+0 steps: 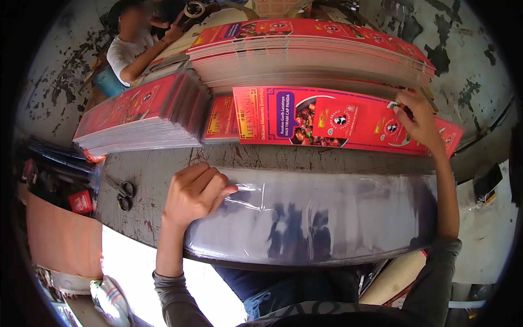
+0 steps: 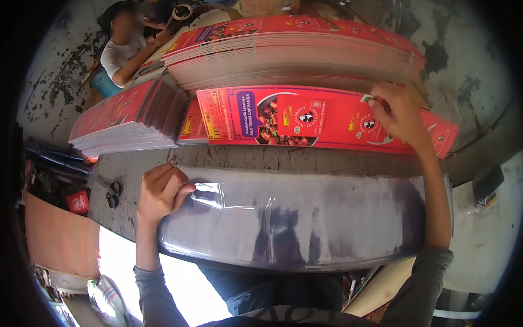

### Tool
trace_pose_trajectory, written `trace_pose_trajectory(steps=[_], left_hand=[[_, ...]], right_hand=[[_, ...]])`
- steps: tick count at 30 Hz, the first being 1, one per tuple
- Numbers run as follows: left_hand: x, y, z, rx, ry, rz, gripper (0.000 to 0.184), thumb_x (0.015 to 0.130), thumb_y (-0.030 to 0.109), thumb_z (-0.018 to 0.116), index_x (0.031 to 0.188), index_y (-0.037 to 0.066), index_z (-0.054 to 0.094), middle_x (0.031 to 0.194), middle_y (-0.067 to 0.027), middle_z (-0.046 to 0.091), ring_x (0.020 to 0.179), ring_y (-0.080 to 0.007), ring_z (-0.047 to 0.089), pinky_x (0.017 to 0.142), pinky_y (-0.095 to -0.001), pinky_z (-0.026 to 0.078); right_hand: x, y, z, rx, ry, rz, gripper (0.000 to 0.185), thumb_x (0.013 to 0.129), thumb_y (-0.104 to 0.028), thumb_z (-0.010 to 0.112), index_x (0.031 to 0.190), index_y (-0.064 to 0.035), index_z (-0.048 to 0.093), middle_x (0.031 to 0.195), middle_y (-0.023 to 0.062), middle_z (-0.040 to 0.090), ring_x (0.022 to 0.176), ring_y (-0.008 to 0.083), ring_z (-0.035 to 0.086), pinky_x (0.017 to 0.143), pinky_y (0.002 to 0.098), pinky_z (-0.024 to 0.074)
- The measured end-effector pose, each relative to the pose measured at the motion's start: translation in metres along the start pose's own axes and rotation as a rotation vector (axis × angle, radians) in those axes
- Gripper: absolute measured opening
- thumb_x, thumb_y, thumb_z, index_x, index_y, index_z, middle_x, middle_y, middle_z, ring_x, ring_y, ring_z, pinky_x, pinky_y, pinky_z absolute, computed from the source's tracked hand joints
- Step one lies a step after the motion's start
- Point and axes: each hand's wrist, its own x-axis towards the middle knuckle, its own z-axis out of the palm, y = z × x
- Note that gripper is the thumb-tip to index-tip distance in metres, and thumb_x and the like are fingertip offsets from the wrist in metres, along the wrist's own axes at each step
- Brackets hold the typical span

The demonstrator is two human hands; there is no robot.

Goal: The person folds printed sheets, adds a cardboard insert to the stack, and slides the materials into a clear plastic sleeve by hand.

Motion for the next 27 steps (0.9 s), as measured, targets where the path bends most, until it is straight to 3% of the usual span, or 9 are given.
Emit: trace_pose_trajectory(steps=[2, 7, 9, 11, 13, 15, 19, 21, 27], left_hand=[[-0.006, -0.002, 0.002, 0.003, 0.038, -0.010, 0.027, 0.071, 0.023, 0.069, 0.066, 0.008, 0.048, 0.055, -0.0026, 0.047, 0.047, -0.0185, 0.048, 0.042, -0.0299, 0.039], [-0.009, 0.001, 0.003, 0.011, 0.163, 0.006, 0.028, 0.072, 0.027, 0.070, 0.068, 0.007, 0.050, 0.046, -0.0015, 0.044, 0.039, -0.0182, 0.047, 0.039, -0.0297, 0.036], [-0.010, 0.001, 0.001, 0.012, 0.161, 0.021, 0.030, 0.072, 0.029, 0.071, 0.064, 0.008, 0.051, 0.046, -0.0014, 0.044, 0.038, -0.0175, 0.046, 0.038, -0.0285, 0.035], [-0.010, -0.001, 0.002, 0.031, 0.243, 0.060, 0.032, 0.071, 0.031, 0.071, 0.059, 0.008, 0.052, 0.045, -0.0013, 0.045, 0.038, -0.0167, 0.046, 0.037, -0.0272, 0.034], [-0.010, -0.001, 0.003, 0.021, 0.254, 0.070, 0.032, 0.072, 0.030, 0.070, 0.056, 0.008, 0.053, 0.046, -0.0018, 0.045, 0.038, -0.0170, 0.046, 0.038, -0.0268, 0.035], [-0.012, -0.001, 0.002, 0.017, 0.284, 0.075, 0.028, 0.073, 0.025, 0.068, 0.056, 0.008, 0.053, 0.046, -0.0022, 0.046, 0.038, -0.0177, 0.046, 0.038, -0.0265, 0.035], [-0.012, -0.002, 0.000, -0.012, 0.315, 0.056, 0.024, 0.073, 0.018, 0.064, 0.055, 0.007, 0.053, 0.047, -0.0031, 0.047, 0.038, -0.0183, 0.046, 0.038, -0.0269, 0.036], [-0.011, -0.002, 0.002, -0.017, 0.326, 0.042, 0.021, 0.072, 0.016, 0.062, 0.055, 0.006, 0.053, 0.047, -0.0040, 0.048, 0.038, -0.0186, 0.046, 0.038, -0.0272, 0.036], [-0.011, -0.002, 0.004, -0.069, 0.320, 0.024, 0.020, 0.072, 0.014, 0.061, 0.055, 0.006, 0.053, 0.047, -0.0045, 0.048, 0.038, -0.0192, 0.046, 0.039, -0.0280, 0.036]], right_hand=[[0.006, -0.019, -0.013, -0.138, 0.163, -0.194, 0.012, 0.079, -0.009, 0.053, 0.073, 0.0012, 0.050, 0.061, 0.0105, 0.044, 0.053, 0.0210, 0.043, 0.051, 0.0322, 0.0351], [0.032, -0.061, -0.014, 0.098, 0.211, -0.270, 0.017, 0.084, -0.014, 0.053, 0.075, 0.0000, 0.054, 0.062, 0.0097, 0.047, 0.054, 0.0205, 0.043, 0.051, 0.0315, 0.0348], [0.042, -0.088, -0.007, 0.124, 0.130, -0.301, 0.019, 0.089, -0.015, 0.050, 0.080, 0.0026, 0.053, 0.063, 0.0085, 0.045, 0.053, 0.0167, 0.041, 0.051, 0.0293, 0.0340], [0.062, -0.103, 0.009, 0.098, 0.234, -0.401, 0.021, 0.089, -0.017, 0.051, 0.083, 0.0023, 0.056, 0.063, 0.0091, 0.048, 0.051, 0.0163, 0.042, 0.050, 0.0301, 0.0348], [0.081, -0.131, 0.010, 0.113, 0.334, -0.385, 0.023, 0.087, -0.019, 0.052, 0.078, 0.0016, 0.060, 0.057, 0.0118, 0.052, 0.047, 0.0204, 0.048, 0.049, 0.0335, 0.0377], [0.103, -0.154, 0.013, 0.202, 0.316, -0.293, 0.019, 0.084, -0.013, 0.052, 0.078, 0.0027, 0.061, 0.066, 0.0231, 0.059, 0.054, 0.0370, 0.059, 0.054, 0.0440, 0.0472], [0.125, -0.193, 0.029, 0.364, 0.308, -0.228, 0.020, 0.082, -0.007, 0.050, 0.070, 0.0064, 0.059, 0.058, 0.0268, 0.055, 0.054, 0.0364, 0.059, 0.052, 0.0422, 0.0469], [0.130, -0.203, 0.036, 0.284, 0.477, -0.360, 0.022, 0.079, -0.005, 0.050, 0.064, 0.0087, 0.056, 0.056, 0.0262, 0.054, 0.052, 0.0354, 0.059, 0.050, 0.0417, 0.0464], [0.138, -0.215, 0.036, 0.266, 0.402, -0.337, 0.020, 0.075, -0.005, 0.052, 0.060, 0.0071, 0.059, 0.054, 0.0272, 0.054, 0.050, 0.0332, 0.060, 0.047, 0.0424, 0.0472]])
